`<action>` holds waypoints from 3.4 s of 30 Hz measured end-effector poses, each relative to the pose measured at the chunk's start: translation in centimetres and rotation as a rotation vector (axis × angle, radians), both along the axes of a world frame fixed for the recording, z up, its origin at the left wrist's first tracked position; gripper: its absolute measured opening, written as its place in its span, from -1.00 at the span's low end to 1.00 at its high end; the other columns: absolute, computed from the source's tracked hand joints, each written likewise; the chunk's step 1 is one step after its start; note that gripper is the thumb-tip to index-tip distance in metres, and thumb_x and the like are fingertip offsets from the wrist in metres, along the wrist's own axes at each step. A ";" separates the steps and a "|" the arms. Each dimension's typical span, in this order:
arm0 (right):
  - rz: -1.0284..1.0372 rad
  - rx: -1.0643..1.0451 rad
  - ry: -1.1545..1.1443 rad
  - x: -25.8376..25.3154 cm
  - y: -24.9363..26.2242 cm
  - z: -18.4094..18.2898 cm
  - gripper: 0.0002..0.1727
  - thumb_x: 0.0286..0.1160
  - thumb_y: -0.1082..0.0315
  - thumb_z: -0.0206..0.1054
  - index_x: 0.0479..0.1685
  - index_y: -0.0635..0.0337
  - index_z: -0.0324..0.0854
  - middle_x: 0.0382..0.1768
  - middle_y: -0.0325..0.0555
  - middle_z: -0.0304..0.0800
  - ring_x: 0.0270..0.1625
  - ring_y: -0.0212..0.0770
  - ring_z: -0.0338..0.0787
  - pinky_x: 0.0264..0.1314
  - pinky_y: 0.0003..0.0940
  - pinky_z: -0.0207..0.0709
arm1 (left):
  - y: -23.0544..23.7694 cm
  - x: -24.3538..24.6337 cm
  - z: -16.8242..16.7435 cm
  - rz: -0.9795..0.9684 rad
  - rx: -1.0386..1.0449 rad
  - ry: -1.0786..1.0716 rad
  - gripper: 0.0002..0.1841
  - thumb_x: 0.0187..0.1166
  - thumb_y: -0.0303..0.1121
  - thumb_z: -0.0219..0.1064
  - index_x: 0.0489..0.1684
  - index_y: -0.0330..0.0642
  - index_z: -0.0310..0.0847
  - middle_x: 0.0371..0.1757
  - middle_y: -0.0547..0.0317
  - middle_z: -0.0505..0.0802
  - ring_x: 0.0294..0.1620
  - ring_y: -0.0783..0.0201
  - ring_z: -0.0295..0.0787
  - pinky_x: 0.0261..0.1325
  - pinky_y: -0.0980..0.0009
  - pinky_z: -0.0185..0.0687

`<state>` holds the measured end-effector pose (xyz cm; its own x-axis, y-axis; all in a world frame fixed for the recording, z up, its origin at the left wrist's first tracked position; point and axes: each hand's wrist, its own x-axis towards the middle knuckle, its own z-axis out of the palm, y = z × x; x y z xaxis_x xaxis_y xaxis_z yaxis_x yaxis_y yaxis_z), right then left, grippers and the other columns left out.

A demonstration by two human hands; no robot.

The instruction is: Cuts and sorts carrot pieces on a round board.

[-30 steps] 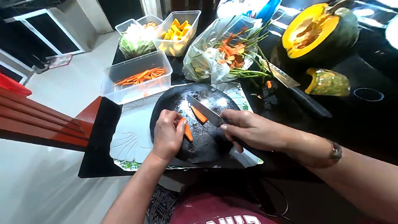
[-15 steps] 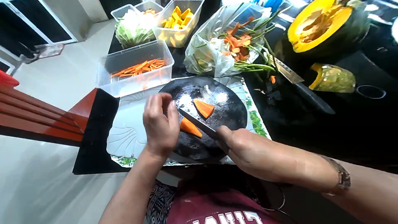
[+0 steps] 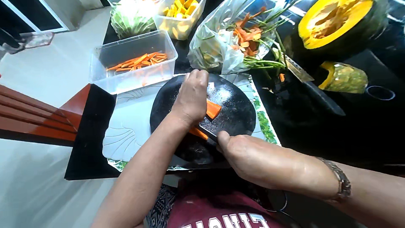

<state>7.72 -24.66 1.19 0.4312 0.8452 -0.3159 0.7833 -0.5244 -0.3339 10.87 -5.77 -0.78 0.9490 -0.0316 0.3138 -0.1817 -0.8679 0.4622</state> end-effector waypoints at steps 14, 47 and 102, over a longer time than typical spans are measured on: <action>0.003 -0.276 0.090 0.7 2.1 1.7 -0.84 0.81 0.36 0.02 0.07 0.29 0.38 -0.29 0.09 0.63 -0.12 0.16 0.79 -0.10 0.03 0.62 | 0.5 0.1 -2.4 -0.081 -0.065 -0.043 -0.86 0.34 -0.82 0.20 -0.34 -0.49 0.63 -0.17 -0.23 0.77 0.05 -0.16 0.76 0.20 0.05 0.65; 0.064 0.071 -0.011 1.1 -1.0 0.0 -0.85 0.75 0.28 0.10 -0.17 0.15 0.42 -0.60 -0.21 0.47 -0.49 -0.14 0.66 -0.46 -0.17 0.51 | 1.8 -5.9 2.3 0.218 -0.255 -0.550 -0.74 0.54 -0.62 0.10 0.00 -0.50 0.70 -0.06 -0.14 0.83 -0.01 0.28 0.78 0.10 0.44 0.66; -0.110 0.115 0.129 3.2 -2.7 -0.9 -0.77 0.83 0.22 0.05 -0.23 0.12 0.39 -0.67 -0.31 0.36 -0.62 -0.34 0.49 -0.55 -0.35 0.38 | 2.0 -7.7 -3.2 0.029 -0.258 -0.060 -0.84 0.50 -0.41 0.49 -0.17 -0.33 0.72 -0.20 0.01 0.70 -0.40 0.31 0.58 -0.33 0.43 0.57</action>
<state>10.91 -27.36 0.28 0.4854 0.8287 -0.2788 0.6701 -0.5574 -0.4901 3.12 -3.78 -3.94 0.9279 0.0832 0.3634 -0.1924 -0.7279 0.6581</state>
